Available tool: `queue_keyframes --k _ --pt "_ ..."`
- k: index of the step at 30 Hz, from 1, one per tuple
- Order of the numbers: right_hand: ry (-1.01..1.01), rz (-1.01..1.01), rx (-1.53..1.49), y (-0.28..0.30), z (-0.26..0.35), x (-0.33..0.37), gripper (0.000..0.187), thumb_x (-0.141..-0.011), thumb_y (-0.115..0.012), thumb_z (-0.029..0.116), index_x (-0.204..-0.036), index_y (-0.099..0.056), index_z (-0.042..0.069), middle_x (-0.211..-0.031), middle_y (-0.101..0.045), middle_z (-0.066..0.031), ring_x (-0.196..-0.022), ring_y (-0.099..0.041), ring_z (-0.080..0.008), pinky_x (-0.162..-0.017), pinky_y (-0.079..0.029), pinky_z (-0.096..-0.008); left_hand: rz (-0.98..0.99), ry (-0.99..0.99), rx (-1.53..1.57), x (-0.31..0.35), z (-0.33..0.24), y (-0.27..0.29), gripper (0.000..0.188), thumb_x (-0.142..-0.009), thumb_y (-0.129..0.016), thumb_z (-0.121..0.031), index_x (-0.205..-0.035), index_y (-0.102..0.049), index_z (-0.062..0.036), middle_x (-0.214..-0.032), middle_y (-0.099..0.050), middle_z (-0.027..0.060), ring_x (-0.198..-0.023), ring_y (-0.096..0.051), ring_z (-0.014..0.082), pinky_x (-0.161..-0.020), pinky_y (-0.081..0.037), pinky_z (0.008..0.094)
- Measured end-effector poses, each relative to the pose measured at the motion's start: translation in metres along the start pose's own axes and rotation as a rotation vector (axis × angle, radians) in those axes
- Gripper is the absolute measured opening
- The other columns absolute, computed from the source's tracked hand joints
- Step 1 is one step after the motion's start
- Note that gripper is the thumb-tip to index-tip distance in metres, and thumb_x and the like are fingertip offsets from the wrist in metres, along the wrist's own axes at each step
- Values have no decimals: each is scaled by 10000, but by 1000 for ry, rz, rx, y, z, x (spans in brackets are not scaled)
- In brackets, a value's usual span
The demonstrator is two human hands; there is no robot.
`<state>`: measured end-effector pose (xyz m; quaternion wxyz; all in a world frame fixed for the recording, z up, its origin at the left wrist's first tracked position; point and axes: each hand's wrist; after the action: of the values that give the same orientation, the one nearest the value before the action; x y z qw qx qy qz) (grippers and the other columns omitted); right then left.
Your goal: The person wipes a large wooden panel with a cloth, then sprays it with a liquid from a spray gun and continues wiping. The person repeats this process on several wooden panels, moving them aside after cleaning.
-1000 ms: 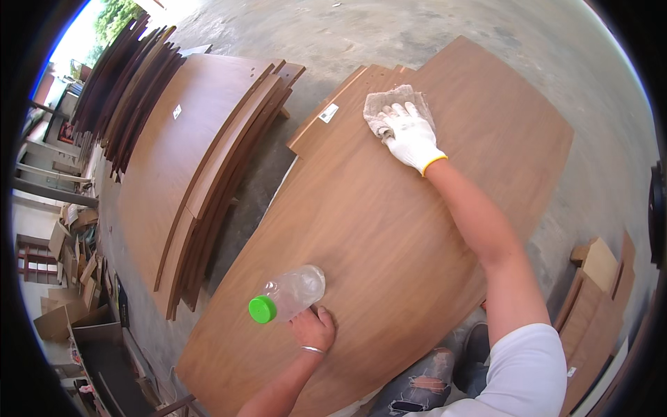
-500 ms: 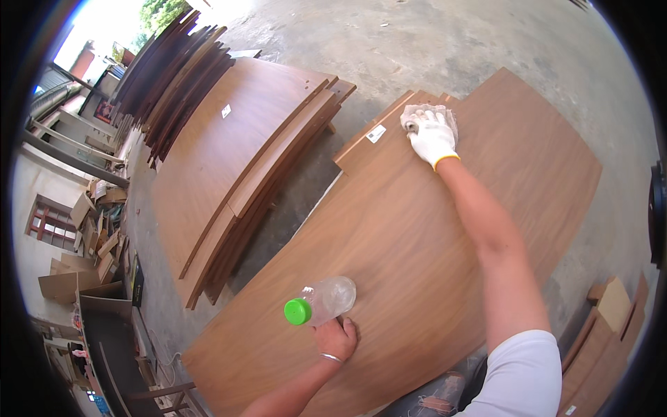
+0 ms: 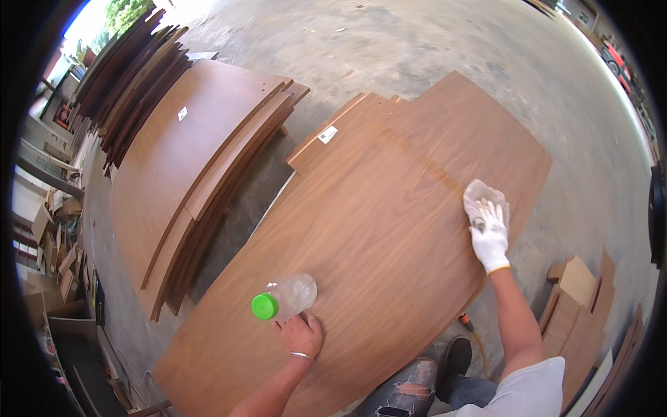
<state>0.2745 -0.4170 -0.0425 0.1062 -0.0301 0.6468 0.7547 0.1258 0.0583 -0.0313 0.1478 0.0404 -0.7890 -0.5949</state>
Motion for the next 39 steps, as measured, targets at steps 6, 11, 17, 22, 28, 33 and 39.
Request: queue_keyframes --k 6,11,17,22,28,33,39 --pt "97 -82 -37 -35 64 -72 602 -859 -729 274 -1409 -612 57 -1479 -585 -151 -1418 -468 -355 -1240 -299 -453 7 -2 -9 -3 4 0 659 -901 -584 -299 -1387 -446 123 -1470 -445 347 -1427 -326 519 -1187 -208 632" --pt "59 17 -42 -66 181 -232 511 -987 -490 402 -1369 -633 93 -1467 -591 -109 -1396 -492 -291 -1198 -318 -432 -163 -99 -44 0 6 -26 608 -881 -588 -320 -1305 -516 110 -1386 -515 343 -1345 -404 523 -1151 -227 675" --pt "173 -58 10 -69 136 -172 571 -999 -489 432 -1438 -580 79 -1519 -554 -118 -1430 -469 -286 -1231 -256 -424 -190 -109 -74 -1 12 -28 675 -878 -570 -313 -1364 -459 143 -1439 -463 361 -1398 -345 533 -1177 -193 672" --pt "134 -110 35 -13 7 -8 658 -844 -719 280 -1432 -580 20 -1493 -564 -190 -1419 -486 -354 -1243 -294 -476 -171 -99 -105 0 14 -22 691 -890 -550 -294 -1403 -414 148 -1425 -458 364 -1383 -347 549 -1206 -177 643" --pt "-95 85 104 33 -51 74 695 -867 -710 267 -1485 -527 7 -1546 -512 -182 -1495 -391 -331 -1285 -219 -462 -162 -112 -113 -2 7 -24 709 -901 -539 -286 -1433 -379 155 -1433 -449 372 -1391 -338 564 -1231 -157 621" --pt "118 -78 48 -24 34 -37 578 -942 -580 356 -1429 -590 45 -1520 -546 -159 -1459 -431 -349 -1272 -219 -468 -202 -152 -124 -2 16 -33 714 -909 -530 -286 -1440 -372 165 -1452 -439 382 -1422 -307 568 -1246 -135 613" --pt "174 -47 -24 -27 41 -50 561 -949 -579 357 -1420 -602 52 -1518 -555 -144 -1450 -455 -298 -1262 -238 -448 -103 -102 -162 -7 18 -20 712 -920 -511 -305 -1433 -378 170 -1508 -382 396 -1446 -277 569 -1245 -134 612"
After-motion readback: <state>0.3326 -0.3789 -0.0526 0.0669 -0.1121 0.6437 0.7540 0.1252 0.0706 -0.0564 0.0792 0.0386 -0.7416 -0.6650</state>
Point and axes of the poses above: each hand's wrist, its own x-axis away from the middle knuckle, its own y-axis out of the back of the hand, z = x × y
